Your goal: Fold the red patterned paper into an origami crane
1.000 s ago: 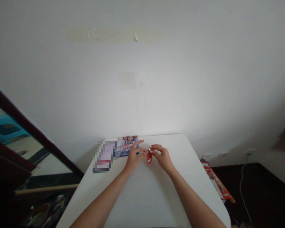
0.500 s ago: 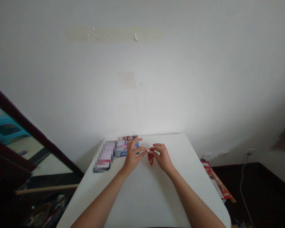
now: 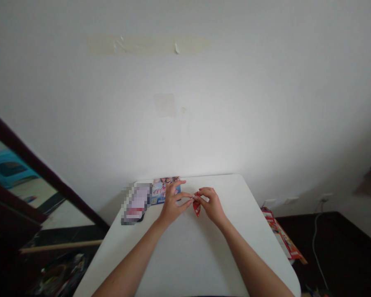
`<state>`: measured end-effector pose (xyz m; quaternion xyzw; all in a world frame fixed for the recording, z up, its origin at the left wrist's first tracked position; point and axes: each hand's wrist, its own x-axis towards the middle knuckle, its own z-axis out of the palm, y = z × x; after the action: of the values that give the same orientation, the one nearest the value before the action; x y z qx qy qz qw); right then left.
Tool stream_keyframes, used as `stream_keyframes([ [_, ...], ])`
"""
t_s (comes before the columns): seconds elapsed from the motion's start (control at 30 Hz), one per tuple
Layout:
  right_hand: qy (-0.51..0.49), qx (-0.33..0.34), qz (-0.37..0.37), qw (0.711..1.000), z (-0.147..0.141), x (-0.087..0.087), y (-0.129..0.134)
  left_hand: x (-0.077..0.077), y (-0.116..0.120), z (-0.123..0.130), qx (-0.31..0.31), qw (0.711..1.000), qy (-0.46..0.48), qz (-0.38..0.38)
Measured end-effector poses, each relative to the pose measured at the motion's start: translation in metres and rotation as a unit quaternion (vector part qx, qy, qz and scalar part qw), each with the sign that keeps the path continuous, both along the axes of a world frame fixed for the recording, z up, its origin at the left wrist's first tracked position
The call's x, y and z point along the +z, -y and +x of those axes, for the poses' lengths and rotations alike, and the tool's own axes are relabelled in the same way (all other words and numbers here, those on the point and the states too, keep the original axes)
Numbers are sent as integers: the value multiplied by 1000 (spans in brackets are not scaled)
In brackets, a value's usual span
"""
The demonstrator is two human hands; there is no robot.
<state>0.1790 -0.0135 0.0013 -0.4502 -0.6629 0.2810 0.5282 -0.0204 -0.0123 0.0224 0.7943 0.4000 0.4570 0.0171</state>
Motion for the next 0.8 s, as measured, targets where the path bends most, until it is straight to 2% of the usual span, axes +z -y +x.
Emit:
stream_keyframes([
  [0.23,-5,-8,8,1000,-1,1,2,-5,-3,2,9,999,44,-27],
  [0.53,7,-16,12,1000,-1,-3,0,-7,-5,3,4,999,26,-24],
  [0.8,8,-17,0,1000,-3,1,3,-1,-3,1,9,1000,-7,-11],
])
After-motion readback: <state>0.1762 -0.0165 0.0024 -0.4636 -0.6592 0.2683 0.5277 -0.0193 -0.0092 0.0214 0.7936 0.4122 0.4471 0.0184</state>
